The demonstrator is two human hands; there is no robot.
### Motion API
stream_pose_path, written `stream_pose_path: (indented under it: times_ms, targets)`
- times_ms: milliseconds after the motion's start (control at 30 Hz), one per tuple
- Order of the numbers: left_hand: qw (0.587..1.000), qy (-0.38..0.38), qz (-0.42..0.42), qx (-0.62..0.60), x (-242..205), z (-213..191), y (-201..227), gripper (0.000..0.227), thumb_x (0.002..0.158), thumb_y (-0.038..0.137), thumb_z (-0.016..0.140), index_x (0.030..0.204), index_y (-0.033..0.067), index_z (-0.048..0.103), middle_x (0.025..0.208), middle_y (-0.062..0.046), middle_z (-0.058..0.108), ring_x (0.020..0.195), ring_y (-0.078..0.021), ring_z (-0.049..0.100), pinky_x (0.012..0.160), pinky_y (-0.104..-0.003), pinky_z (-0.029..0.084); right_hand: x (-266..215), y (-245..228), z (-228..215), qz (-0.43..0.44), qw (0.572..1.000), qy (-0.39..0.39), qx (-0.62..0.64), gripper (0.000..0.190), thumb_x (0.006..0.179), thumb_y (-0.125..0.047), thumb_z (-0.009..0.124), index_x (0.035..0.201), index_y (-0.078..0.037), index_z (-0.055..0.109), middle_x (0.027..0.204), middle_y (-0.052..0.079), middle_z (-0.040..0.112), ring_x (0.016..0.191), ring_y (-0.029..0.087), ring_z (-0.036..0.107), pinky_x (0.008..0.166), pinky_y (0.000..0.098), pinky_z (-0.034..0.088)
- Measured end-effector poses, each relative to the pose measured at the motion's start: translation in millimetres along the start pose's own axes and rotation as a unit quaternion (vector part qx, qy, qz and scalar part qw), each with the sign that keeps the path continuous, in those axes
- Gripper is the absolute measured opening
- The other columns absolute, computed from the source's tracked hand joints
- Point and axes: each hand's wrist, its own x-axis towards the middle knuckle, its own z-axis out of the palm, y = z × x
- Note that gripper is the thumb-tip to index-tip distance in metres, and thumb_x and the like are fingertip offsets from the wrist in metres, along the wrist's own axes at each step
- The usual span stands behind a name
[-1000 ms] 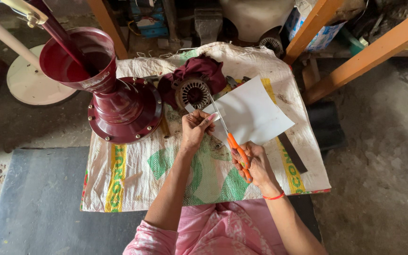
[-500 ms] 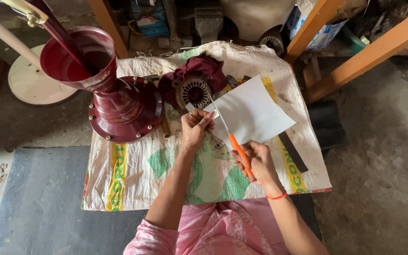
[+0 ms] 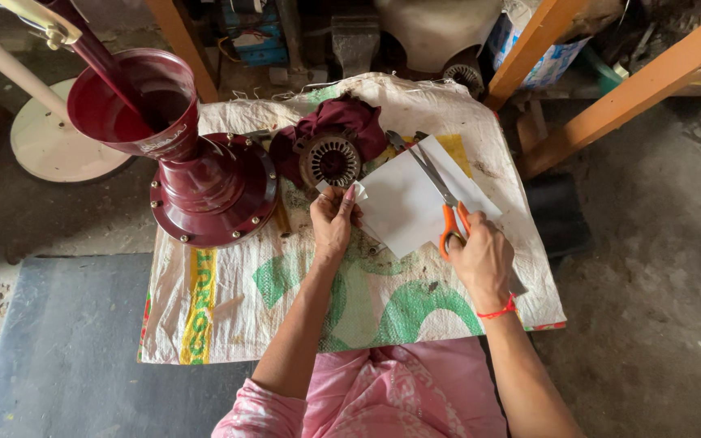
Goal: The person cuts a white sheet of paper into small rectangular strips using orange-handled scissors. They repeatedly fold the paper, cut it, and place the resulting pieces into a circular metal component on the table.
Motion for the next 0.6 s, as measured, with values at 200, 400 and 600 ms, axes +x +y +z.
stream_pose_path:
  times_ms: [200, 400, 600]
  targets:
    - [1.000, 0.001, -0.011, 0.010, 1, -1, -3, 0.026, 0.101, 0.023, 0.069, 0.091, -0.0006, 0.063, 0.070, -0.003, 0.065, 0.060, -0.0090, 0.060, 0.051, -0.025, 0.049, -5, -8, 0, -0.085, 0.995, 0.031, -0.038, 0.031, 0.081, -0.011, 0.078, 0.110, -0.001, 0.072, 0.091, 0.020, 0.073, 0.088, 0.039, 0.067, 0.083, 0.0490, 0.054]
    - [1.000, 0.011, -0.001, -0.004, 2, 0, -6, 0.024, 0.100, 0.021, 0.069, 0.092, -0.0004, 0.064, 0.070, -0.003, 0.065, 0.059, -0.0088, 0.059, 0.051, -0.024, 0.049, 27, -46, 46, -0.138, 0.966, -0.129, 0.178, 0.022, 0.087, -0.012, 0.071, 0.107, -0.004, 0.068, 0.100, 0.016, 0.073, 0.083, 0.034, 0.073, 0.071, 0.0443, 0.056]
    - [1.000, 0.009, -0.006, 0.017, 0, -1, -3, 0.023, 0.100, 0.021, 0.069, 0.092, 0.0003, 0.063, 0.070, -0.002, 0.065, 0.058, -0.0085, 0.059, 0.050, -0.025, 0.049, 41, -51, 80, -0.169, 0.972, -0.115, 0.114, 0.022, 0.073, 0.005, 0.066, 0.095, -0.001, 0.069, 0.093, 0.020, 0.073, 0.082, 0.041, 0.070, 0.070, 0.0493, 0.056]
